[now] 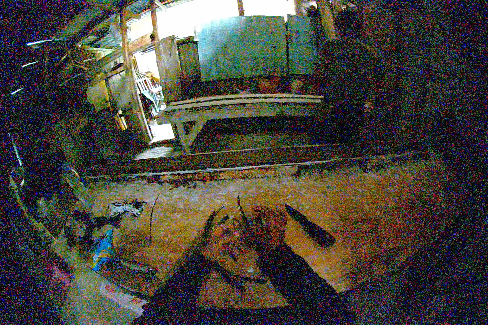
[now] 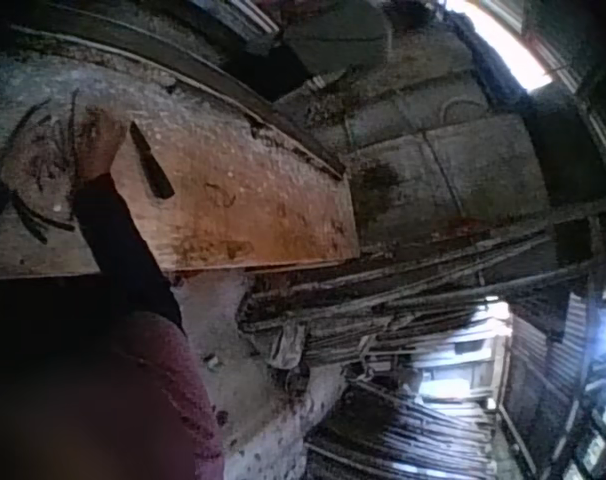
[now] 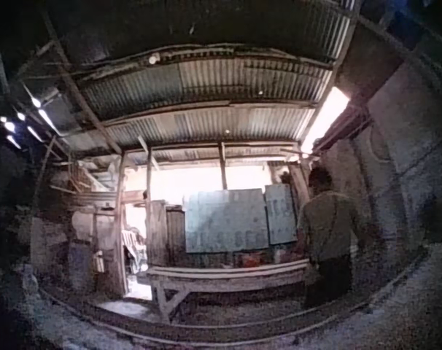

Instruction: The person weaves thin black strips by hand on a wooden workbench, repeatedly folding and interlacing the pieces. A second person works at a separate bench in the background, handling long white boards.

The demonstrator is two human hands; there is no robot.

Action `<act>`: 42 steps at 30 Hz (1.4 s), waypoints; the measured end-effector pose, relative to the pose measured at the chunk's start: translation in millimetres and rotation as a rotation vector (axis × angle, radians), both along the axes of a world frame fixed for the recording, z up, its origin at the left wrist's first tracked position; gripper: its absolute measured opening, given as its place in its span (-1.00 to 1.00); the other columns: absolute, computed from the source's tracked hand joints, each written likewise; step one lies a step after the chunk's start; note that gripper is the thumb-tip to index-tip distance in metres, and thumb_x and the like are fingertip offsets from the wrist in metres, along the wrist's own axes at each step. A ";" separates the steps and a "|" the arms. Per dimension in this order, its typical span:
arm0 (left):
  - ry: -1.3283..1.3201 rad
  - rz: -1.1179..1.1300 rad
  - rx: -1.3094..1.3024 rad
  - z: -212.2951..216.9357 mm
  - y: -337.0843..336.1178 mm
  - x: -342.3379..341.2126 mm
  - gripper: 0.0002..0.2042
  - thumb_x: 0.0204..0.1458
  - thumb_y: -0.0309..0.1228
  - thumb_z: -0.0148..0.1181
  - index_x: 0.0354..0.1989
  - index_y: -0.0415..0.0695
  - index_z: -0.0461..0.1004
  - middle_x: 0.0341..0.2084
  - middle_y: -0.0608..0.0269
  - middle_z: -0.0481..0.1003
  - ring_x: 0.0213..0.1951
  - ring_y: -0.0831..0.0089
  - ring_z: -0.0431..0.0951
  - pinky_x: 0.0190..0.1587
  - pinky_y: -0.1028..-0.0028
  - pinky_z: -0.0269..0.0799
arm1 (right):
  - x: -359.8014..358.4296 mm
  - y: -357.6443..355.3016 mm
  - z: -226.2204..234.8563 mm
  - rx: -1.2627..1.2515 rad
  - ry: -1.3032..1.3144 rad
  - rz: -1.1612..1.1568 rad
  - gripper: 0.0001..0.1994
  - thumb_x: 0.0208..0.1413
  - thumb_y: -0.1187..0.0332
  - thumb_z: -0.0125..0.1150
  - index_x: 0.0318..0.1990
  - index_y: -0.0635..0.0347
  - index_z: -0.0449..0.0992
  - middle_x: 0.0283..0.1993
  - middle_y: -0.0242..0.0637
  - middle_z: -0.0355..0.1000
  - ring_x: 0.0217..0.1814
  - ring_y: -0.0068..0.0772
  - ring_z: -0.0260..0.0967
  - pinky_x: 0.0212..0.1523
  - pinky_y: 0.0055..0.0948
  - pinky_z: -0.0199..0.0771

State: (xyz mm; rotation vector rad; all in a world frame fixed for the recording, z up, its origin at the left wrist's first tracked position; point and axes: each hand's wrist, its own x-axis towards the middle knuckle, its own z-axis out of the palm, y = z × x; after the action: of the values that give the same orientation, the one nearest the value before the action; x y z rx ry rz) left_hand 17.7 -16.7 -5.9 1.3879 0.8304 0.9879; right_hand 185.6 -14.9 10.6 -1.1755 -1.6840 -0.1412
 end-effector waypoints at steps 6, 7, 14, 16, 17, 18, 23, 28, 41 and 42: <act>0.096 0.570 0.329 16.9 7.7 -11.4 -0.84 -0.25 -0.41 0.18 -0.61 -0.14 0.29 -0.69 0.42 0.31 -0.63 0.64 0.25 -0.55 0.64 0.18 | -10.2 -4.6 -12.0 -0.604 0.731 0.457 -0.89 -0.21 0.40 0.17 -0.52 0.23 0.41 -0.36 -0.31 0.34 -0.25 -0.37 0.24 -0.20 -0.38 0.18; 0.096 0.598 0.273 19.0 10.0 -15.4 -0.83 -0.26 -0.42 0.19 -0.60 -0.15 0.30 -0.69 0.42 0.31 -0.62 0.63 0.26 -0.53 0.64 0.19 | -11.8 -9.3 -9.2 -0.586 0.620 0.543 -0.88 -0.19 0.38 0.16 -0.49 0.23 0.43 -0.33 -0.29 0.33 -0.21 -0.35 0.23 -0.17 -0.38 0.17; 0.102 0.688 0.266 10.3 19.6 -22.5 -0.87 -0.27 -0.44 0.22 -0.62 -0.19 0.39 -0.71 0.37 0.37 -0.62 0.61 0.32 -0.52 0.61 0.24 | -25.2 -36.1 15.8 -0.686 0.322 0.964 -0.80 -0.09 0.33 0.09 -0.28 0.16 0.46 -0.03 -0.23 0.18 0.06 -0.29 0.04 0.04 -0.36 0.01; 0.007 0.645 0.235 6.1 22.2 -22.0 -0.89 -0.26 -0.47 0.20 -0.61 -0.20 0.40 -0.70 0.36 0.39 -0.61 0.60 0.34 -0.50 0.60 0.26 | -26.6 -35.4 16.4 -0.623 0.313 1.028 -0.81 -0.10 0.36 0.09 -0.28 0.16 0.46 -0.02 -0.23 0.17 0.05 -0.29 0.04 0.04 -0.36 0.01; -0.013 0.622 0.200 4.3 22.6 -22.6 -0.91 -0.25 -0.48 0.19 -0.60 -0.20 0.40 -0.70 0.36 0.40 -0.60 0.59 0.36 -0.49 0.60 0.27 | -26.4 -34.3 15.5 -0.624 0.307 1.027 -0.81 -0.10 0.37 0.10 -0.28 0.16 0.46 -0.04 -0.24 0.18 0.05 -0.30 0.05 0.03 -0.36 0.02; -0.033 0.600 0.165 2.8 22.4 -23.3 -0.92 -0.24 -0.49 0.18 -0.58 -0.20 0.41 -0.69 0.35 0.41 -0.59 0.58 0.37 -0.47 0.59 0.29 | -25.7 -33.1 14.4 -0.625 0.301 1.027 -0.82 -0.11 0.38 0.10 -0.29 0.16 0.46 -0.05 -0.24 0.20 0.04 -0.30 0.06 0.03 -0.37 0.03; 0.148 0.594 0.374 -2.7 22.8 -21.5 -0.93 -0.25 -0.52 0.17 -0.56 -0.20 0.42 -0.59 0.31 0.44 -0.52 0.55 0.40 -0.42 0.57 0.31 | -21.9 -30.9 10.7 -0.664 0.275 0.971 -0.85 -0.16 0.40 0.15 -0.35 0.15 0.46 -0.23 -0.29 0.32 -0.06 -0.37 0.17 -0.02 -0.41 0.09; 0.134 0.422 0.274 0.4 21.0 -18.4 -0.92 -0.28 -0.53 0.19 -0.56 -0.19 0.41 -0.58 0.33 0.42 -0.50 0.58 0.38 -0.43 0.59 0.29 | -17.1 -32.9 12.0 -0.824 0.543 0.825 -0.94 -0.17 0.48 0.13 -0.49 0.20 0.40 -0.40 -0.34 0.35 -0.29 -0.50 0.26 -0.22 -0.51 0.25; 0.204 -0.376 0.272 9.3 -0.2 -7.1 -0.87 -0.25 -0.45 0.21 -0.60 -0.15 0.36 -0.64 0.44 0.31 -0.50 0.66 0.31 -0.44 0.64 0.23 | -6.4 -1.3 -10.0 -0.306 0.669 0.423 -0.89 -0.19 0.64 -0.02 -0.55 0.22 0.23 -0.58 -0.38 0.20 -0.47 -0.56 0.17 -0.41 -0.57 0.23; 0.212 -0.452 0.295 10.9 -0.6 -7.2 -0.86 -0.24 -0.44 0.21 -0.60 -0.14 0.34 -0.65 0.45 0.30 -0.50 0.66 0.30 -0.43 0.64 0.22 | -8.3 -2.5 -9.4 -0.277 0.629 0.401 -0.89 -0.20 0.67 -0.06 -0.53 0.23 0.25 -0.58 -0.36 0.21 -0.47 -0.54 0.18 -0.41 -0.56 0.23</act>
State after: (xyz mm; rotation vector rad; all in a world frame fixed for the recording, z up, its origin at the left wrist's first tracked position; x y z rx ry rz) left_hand 10.5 -17.3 5.0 1.8578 0.4963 0.6333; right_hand 177.3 -17.4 1.2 -0.9180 -1.3525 0.6641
